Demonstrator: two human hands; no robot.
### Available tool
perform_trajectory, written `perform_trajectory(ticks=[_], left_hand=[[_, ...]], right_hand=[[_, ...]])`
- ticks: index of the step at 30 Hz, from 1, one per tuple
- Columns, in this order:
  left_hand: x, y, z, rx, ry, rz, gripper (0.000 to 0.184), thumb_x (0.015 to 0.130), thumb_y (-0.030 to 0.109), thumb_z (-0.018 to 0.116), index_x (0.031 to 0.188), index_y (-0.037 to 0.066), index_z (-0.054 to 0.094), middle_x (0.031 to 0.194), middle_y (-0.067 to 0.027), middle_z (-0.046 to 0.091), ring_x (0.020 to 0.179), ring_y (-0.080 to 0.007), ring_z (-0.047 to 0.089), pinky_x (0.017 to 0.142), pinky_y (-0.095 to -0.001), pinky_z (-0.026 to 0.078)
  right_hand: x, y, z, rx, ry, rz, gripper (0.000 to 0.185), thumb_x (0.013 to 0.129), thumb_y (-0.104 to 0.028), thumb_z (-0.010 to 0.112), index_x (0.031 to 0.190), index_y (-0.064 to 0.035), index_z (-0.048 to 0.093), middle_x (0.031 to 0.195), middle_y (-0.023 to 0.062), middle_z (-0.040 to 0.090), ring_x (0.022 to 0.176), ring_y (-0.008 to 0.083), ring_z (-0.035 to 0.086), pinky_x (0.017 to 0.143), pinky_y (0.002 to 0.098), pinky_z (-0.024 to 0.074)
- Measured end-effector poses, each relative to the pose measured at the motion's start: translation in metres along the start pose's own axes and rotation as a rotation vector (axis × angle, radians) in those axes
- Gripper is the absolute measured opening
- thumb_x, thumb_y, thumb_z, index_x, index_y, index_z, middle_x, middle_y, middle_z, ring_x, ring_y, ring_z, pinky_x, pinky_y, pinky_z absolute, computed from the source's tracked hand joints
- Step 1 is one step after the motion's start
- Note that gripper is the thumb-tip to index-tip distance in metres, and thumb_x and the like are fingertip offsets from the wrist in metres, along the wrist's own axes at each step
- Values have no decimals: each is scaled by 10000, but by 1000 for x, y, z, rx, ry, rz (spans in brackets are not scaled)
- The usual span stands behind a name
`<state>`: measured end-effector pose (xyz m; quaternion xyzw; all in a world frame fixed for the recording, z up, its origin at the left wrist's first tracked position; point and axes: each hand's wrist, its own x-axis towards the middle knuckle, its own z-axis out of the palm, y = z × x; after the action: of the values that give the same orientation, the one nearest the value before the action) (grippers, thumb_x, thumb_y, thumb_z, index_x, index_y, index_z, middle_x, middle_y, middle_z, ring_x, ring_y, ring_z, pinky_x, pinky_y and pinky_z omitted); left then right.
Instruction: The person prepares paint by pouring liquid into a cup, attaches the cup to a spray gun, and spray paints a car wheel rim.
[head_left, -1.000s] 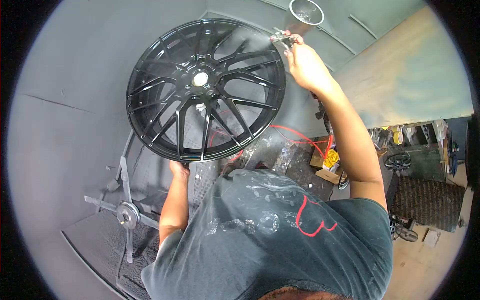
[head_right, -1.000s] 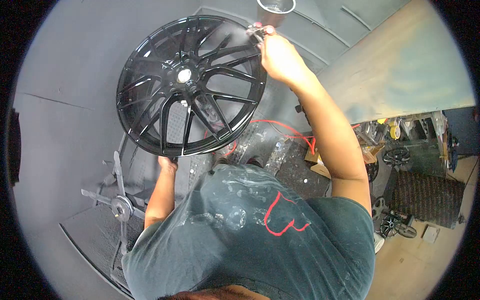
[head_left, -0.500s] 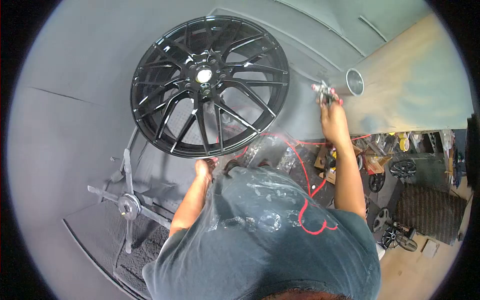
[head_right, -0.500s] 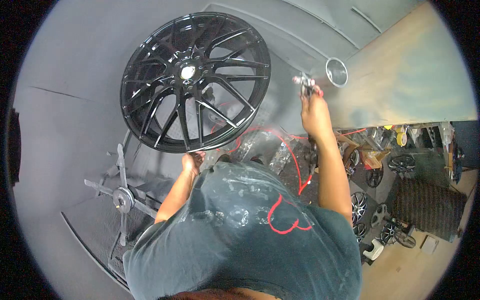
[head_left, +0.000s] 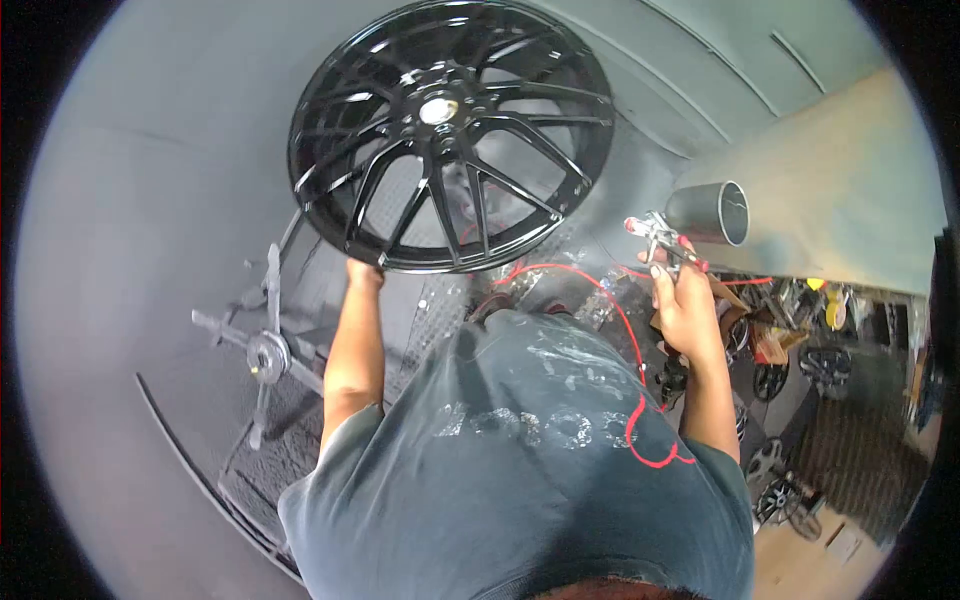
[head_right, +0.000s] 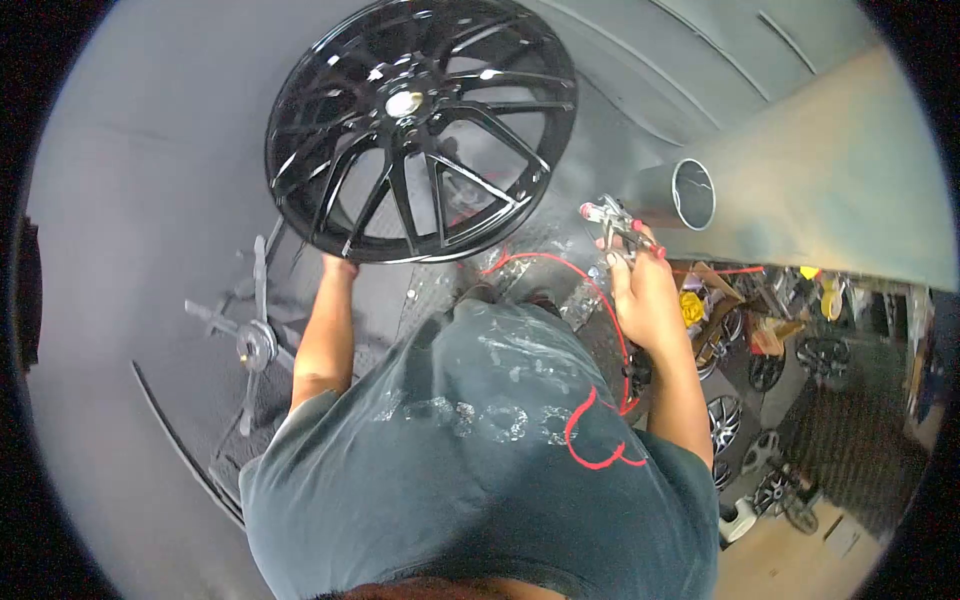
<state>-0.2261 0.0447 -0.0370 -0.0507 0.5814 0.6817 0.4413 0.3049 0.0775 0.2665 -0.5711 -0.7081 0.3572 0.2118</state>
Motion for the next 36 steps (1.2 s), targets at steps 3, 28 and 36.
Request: perform_trajectory(ticks=[3,28,36], left_hand=[[-21,-52,-7,158,58,-68,202,911,251,583,1060,119,615,995,-58,655,861,-216,621,722,-413,511],[-67,-53,15,249,5,-82,223,1029,310,447,1049,112,547,903,3,613,747,-130,571,639,-306,539],[-95,-82,19,149,3,-132,111,998,224,483,1063,157,543,955,27,609,766,-124,543,670,-294,514]], right_hand=[[-1,-26,-7,38,-119,10,231,943,-81,478,1088,19,627,1071,256,592,927,400,590,855,445,453],[38,-201,50,102,-428,-746,115,896,13,550,968,98,579,1153,274,544,986,454,555,861,444,459],[48,-183,44,-16,-264,-735,140,913,13,532,1032,86,547,1066,243,571,907,399,569,813,397,455]])
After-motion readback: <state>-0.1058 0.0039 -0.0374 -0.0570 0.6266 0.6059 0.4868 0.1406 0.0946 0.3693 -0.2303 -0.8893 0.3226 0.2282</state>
